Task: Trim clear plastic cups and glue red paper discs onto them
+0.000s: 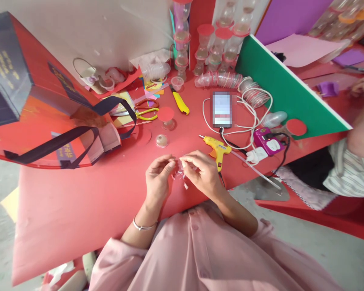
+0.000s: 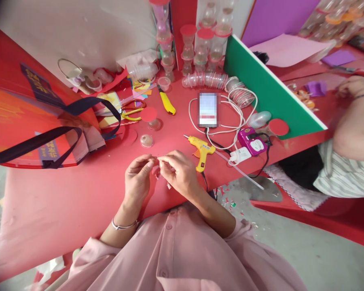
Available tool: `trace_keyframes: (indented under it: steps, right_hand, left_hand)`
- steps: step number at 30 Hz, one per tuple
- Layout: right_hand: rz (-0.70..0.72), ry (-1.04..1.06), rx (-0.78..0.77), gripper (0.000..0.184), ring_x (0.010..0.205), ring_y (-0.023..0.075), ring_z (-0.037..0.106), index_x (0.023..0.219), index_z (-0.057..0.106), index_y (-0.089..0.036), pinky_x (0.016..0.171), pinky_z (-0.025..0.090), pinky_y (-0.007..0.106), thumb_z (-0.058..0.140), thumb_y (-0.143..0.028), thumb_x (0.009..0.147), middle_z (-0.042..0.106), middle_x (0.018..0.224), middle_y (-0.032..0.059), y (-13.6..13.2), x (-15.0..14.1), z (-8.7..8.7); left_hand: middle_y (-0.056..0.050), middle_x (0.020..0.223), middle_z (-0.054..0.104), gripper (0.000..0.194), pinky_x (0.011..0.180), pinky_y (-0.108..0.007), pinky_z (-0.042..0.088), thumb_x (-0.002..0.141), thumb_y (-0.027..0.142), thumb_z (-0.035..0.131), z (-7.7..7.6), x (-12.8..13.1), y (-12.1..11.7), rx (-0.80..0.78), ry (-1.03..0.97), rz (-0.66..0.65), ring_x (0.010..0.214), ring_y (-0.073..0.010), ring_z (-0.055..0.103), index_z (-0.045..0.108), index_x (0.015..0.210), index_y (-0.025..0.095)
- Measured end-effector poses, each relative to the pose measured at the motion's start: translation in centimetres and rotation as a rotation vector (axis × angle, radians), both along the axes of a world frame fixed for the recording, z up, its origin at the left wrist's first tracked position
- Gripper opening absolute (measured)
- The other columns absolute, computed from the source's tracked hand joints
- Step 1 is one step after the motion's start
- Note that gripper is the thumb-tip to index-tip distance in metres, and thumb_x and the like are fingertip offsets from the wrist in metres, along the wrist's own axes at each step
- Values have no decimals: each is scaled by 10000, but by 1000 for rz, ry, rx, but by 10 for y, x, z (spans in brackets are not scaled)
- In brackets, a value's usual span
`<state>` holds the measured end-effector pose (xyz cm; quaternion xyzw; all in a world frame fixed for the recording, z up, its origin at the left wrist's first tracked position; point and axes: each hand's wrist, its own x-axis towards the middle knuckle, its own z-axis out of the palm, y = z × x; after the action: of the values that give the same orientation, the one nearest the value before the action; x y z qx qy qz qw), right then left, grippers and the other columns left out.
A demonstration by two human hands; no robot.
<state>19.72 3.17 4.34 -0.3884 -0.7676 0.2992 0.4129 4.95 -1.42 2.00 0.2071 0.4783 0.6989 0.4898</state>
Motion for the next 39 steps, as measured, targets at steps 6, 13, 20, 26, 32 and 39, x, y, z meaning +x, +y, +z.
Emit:
trace_keyframes:
  steps: [6,13,20,26,32,39]
  right_hand:
    - [74,2,-37,153,835,162,679,1085,732,-240,715,583,288,594,-243,1018,716,961,54,-3,1,-3]
    - [139,70,-199,167,751,127,664,1004,759,-234,636,551,243,608,-301,1027,675,885,20,-4,5,2]
    - [89,125,-288,129,712,115,673,1013,761,-237,629,569,239,662,-319,998,681,904,16,-3,6,1]
    - [23,88,-157,93,815,160,693,922,679,-233,669,569,272,704,-314,959,703,904,32,-2,4,-5]
    - [87,117,-257,169,818,152,691,966,693,-234,669,550,260,673,-400,991,721,924,26,-1,7,-5]
    - [55,324,-307,575,1139,250,708,1419,531,-297,927,626,400,732,-524,930,677,1271,108,-3,17,-25]
  left_hand:
    - [-30,899,686,241,609,-240,546,734,320,924,0,-3,-1,6,173,-113,698,-119,644,819,913,197]
    - [-41,809,654,187,605,-261,514,860,354,820,-4,-7,-3,28,288,-178,642,-119,585,802,791,182]
    - [-42,903,660,142,625,-223,515,859,342,819,-4,-3,-3,-2,242,-150,724,-116,601,813,891,204]
    - [-47,866,649,126,667,-258,537,782,291,885,-2,-5,-4,56,220,-193,761,-146,619,805,818,200]
    - [-28,776,607,243,718,-271,519,885,365,789,8,-1,0,85,11,-137,737,-144,593,713,741,185]
    - [-72,968,702,300,863,-296,542,876,368,802,7,-1,-3,-28,453,6,956,-188,668,690,669,182]
